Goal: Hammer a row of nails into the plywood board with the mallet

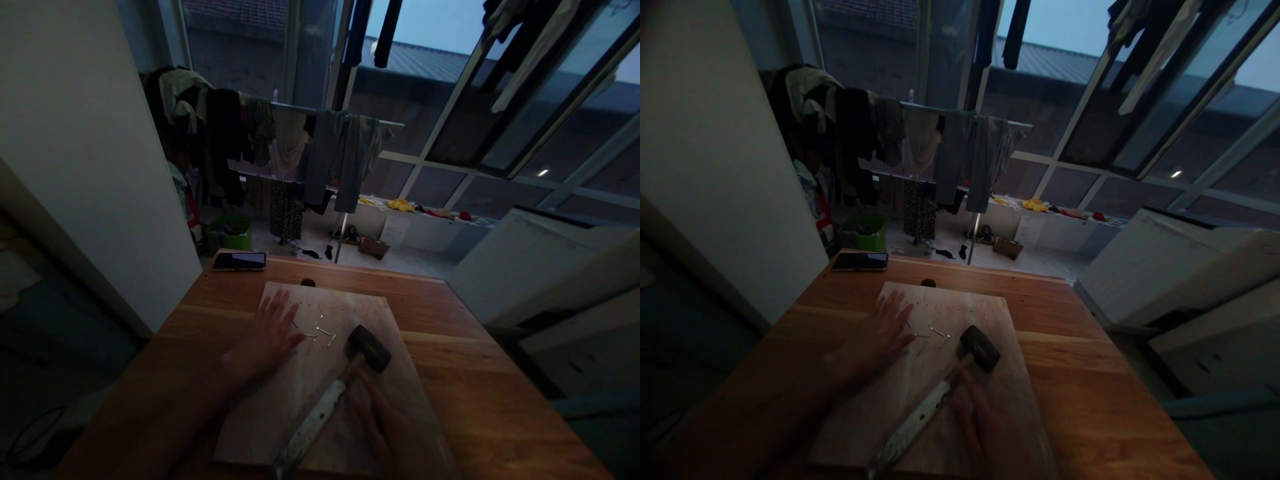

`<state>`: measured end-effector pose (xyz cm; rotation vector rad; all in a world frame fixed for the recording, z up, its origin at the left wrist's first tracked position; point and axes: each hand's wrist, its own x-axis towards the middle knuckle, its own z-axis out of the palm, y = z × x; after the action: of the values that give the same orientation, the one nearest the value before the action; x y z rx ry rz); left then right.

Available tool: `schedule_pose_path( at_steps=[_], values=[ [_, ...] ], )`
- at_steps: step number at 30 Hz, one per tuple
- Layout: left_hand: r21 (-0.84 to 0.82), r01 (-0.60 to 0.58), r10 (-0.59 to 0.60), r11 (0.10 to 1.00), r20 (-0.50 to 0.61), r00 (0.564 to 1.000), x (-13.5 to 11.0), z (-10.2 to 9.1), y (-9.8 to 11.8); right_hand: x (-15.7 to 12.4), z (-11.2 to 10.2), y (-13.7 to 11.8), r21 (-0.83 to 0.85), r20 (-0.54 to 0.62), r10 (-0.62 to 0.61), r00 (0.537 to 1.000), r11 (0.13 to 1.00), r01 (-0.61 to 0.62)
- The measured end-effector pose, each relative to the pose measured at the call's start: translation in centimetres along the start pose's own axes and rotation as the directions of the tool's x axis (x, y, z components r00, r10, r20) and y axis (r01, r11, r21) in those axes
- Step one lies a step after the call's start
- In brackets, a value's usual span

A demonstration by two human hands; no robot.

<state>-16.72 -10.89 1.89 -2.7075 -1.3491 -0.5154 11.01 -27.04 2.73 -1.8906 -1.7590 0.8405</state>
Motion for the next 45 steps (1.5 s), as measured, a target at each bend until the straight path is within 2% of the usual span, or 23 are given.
schedule_pose_path(
  at_steps=[2,4,10,13,15,17,19,20,22,25,28,31,35,38,42,44,45],
  values=[
    [-0.061,-0.135,0.141,0.989,0.110,0.984,1.1,1.1,1.0,1.2,0.5,-2.4,0.079,0.002,-0.013,1.000,0.997,0.013],
    [-0.117,-0.214,0.232,0.970,0.166,0.959,1.9,1.8,2.2,2.1,1.0,-3.5,0.133,-0.045,-0.015,0.999,0.991,0.021],
    [-0.306,-0.354,0.412,0.884,0.151,0.898,3.8,2.6,6.0,2.9,2.1,-2.7,0.254,-0.254,0.071,0.965,0.967,-0.004],
    [-0.441,-0.336,0.432,0.832,0.136,0.892,4.6,3.1,8.2,2.1,1.0,-1.2,0.515,-0.267,0.261,0.928,0.853,-0.092],
    [-0.554,-0.292,0.414,0.779,0.106,0.904,5.2,3.6,9.7,1.6,-0.4,0.1,0.616,-0.323,0.365,0.873,0.781,-0.098],
    [-0.677,-0.221,0.353,0.702,0.061,0.934,6.1,4.1,10.8,1.2,-1.9,1.5,0.579,-0.450,0.375,0.810,0.813,-0.055],
    [-0.774,-0.140,0.256,0.618,0.030,0.966,7.2,4.2,11.4,0.9,-3.2,2.8,0.463,-0.553,0.314,0.772,0.886,-0.028],
    [-0.796,-0.106,0.205,0.596,0.024,0.978,7.8,4.1,11.3,0.8,-3.6,3.3,0.397,-0.574,0.276,0.771,0.917,-0.033],
    [-0.787,-0.067,0.142,0.614,0.026,0.990,8.9,3.4,10.5,0.6,-4.1,3.9,0.265,-0.576,0.209,0.790,0.962,-0.061],
    [-0.696,-0.096,0.220,0.712,0.091,0.971,10.1,1.7,8.6,0.8,-3.7,4.1,0.120,-0.518,0.154,0.841,0.987,-0.107],
    [-0.576,-0.185,0.373,0.796,0.227,0.899,10.6,0.1,7.4,1.3,-2.7,4.1,0.051,-0.447,0.154,0.881,0.988,-0.146],
    [-0.460,-0.301,0.465,0.835,0.299,0.833,10.8,-0.6,7.9,1.9,-1.9,4.3,0.019,-0.407,0.170,0.897,0.984,-0.178],
    [-0.400,-0.496,0.620,0.770,0.285,0.731,11.6,-0.3,9.8,2.0,-1.7,4.2,-0.004,-0.369,0.193,0.909,0.978,-0.209],
    [-0.372,-0.567,0.674,0.735,0.302,0.675,12.5,-0.1,10.7,2.0,-1.8,4.0,0.018,-0.389,0.198,0.900,0.978,-0.208],
    [-0.402,-0.566,0.689,0.720,0.312,0.654,13.3,0.1,11.0,2.3,-2.4,3.9,0.114,-0.387,0.222,0.895,0.975,-0.192],
    [-0.473,-0.509,0.676,0.719,0.303,0.672,13.9,0.5,10.8,2.5,-2.7,3.9,0.176,-0.369,0.235,0.899,0.968,-0.181],
    [-0.523,-0.459,0.656,0.718,0.290,0.696,14.3,0.9,10.7,2.5,-2.8,3.8,0.195,-0.361,0.244,0.900,0.963,-0.183]
  ],
)
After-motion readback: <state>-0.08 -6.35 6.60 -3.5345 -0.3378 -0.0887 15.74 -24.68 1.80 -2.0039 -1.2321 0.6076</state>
